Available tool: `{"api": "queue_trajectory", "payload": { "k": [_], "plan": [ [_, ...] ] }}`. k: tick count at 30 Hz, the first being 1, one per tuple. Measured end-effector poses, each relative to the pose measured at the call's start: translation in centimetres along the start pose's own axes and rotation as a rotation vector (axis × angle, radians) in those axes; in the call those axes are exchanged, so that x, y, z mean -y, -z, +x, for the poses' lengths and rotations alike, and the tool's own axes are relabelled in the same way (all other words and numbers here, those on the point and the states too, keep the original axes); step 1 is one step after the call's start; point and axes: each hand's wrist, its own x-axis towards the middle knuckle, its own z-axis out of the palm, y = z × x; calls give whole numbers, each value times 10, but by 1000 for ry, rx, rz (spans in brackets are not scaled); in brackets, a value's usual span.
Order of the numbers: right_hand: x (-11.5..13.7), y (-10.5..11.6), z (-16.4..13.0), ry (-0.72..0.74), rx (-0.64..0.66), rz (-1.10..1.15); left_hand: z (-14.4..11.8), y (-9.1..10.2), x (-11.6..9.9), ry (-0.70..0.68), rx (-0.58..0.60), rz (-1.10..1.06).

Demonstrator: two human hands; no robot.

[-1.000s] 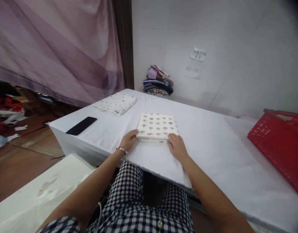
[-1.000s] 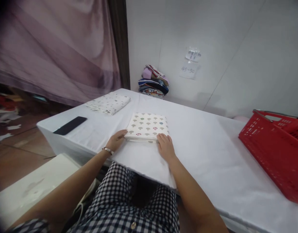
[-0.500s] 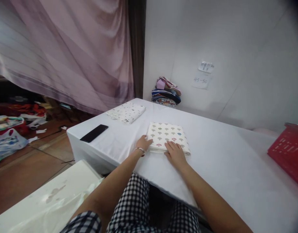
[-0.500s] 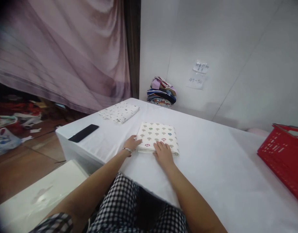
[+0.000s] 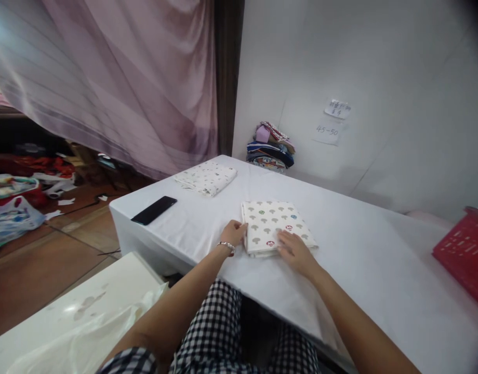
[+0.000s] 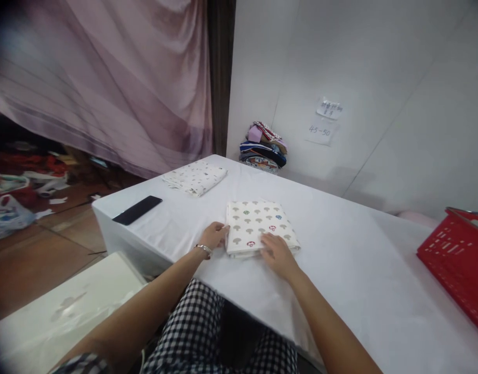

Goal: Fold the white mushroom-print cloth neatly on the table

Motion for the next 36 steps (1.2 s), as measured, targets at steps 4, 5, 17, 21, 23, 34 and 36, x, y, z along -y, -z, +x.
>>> {"api": "queue_trajectory", "payload": {
  "k": [4, 5, 17, 21, 23, 34, 36],
  "plan": [
    [35, -8, 30, 30, -48, -6, 17, -3, -14, -45, -117, 125],
    [43, -12, 37, 32, -45, -22, 20, -5, -17, -60, -124, 155],
    [77, -65, 35, 185, -69, -157, 44, -14, -1, -88, -102, 118],
    [78, -64, 33, 196, -73, -139, 55, -12, -8, -79, -85, 100],
    [78, -64, 33, 200, -80, -131, 64, -13, -14, -104, -112, 154],
    [81, -50, 30, 170, -18, 23, 76, -17, -7, -114, -245, 117],
    [80, -45, 31, 135, -12, 120, 73, -16, -10, -133, -244, 166]
  ]
}}
